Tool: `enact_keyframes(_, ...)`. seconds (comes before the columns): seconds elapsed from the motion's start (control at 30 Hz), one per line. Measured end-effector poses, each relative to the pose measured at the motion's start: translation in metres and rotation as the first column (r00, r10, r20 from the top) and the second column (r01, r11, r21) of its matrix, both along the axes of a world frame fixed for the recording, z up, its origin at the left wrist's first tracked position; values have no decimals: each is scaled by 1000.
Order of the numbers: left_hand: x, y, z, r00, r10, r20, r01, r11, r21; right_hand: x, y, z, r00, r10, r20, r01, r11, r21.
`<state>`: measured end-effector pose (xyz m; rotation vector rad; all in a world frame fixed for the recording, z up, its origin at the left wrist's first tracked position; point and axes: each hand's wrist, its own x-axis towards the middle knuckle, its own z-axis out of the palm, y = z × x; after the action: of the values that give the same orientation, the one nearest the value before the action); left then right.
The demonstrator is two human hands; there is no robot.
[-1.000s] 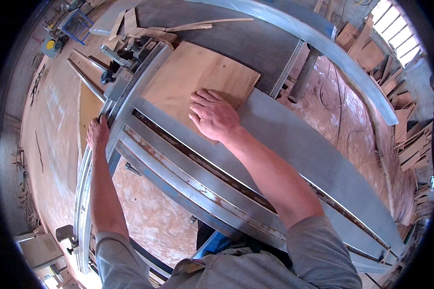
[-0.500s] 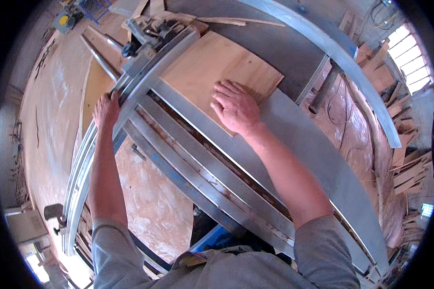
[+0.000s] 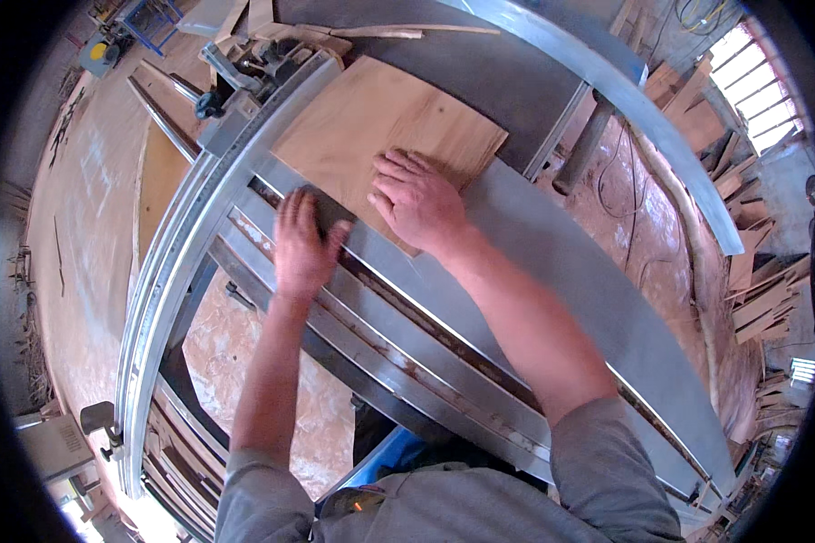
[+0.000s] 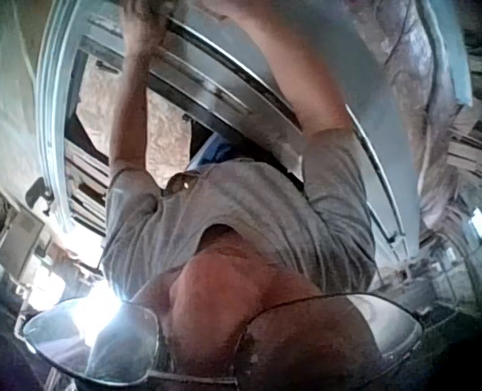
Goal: The person uses a table saw to cut rectangular wooden boards into smaller pieces. They repeatedly position the wood against the fence, push it through the blade, and remove the cut sections. The person handles the wood by hand, guiding it through the machine and stacking the resulting pieces.
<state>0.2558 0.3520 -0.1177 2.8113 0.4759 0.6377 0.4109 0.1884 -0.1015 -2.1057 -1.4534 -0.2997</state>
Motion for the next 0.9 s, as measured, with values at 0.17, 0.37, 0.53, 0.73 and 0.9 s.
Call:
enact_keyframes(0.17, 19, -11, 0, 996, 55, -72, -57, 998, -37, 3, 2, -1, 1000, -10, -9, 10, 999, 42)
enact_keyframes(0.37, 20, -17, 4, 989, 109, -104, -106, 994, 34, 9, 4, -3, 1000, 25, -14, -24, 997, 69)
enact_keyframes(0.53, 22, -23, 8, 980, 151, -127, -149, 988, 26, 11, 3, -3, 1000, 22, 23, -23, 996, 84)
enact_keyframes(0.73, 26, -29, 10, 975, 182, -130, -179, 983, 31, 13, 0, 1, 1000, 24, -1, -23, 996, 89)
enact_keyframes(0.9, 24, -27, 8, 979, 167, -121, -165, 986, 24, 13, 1, 1, 999, 43, 5, -43, 997, 65)
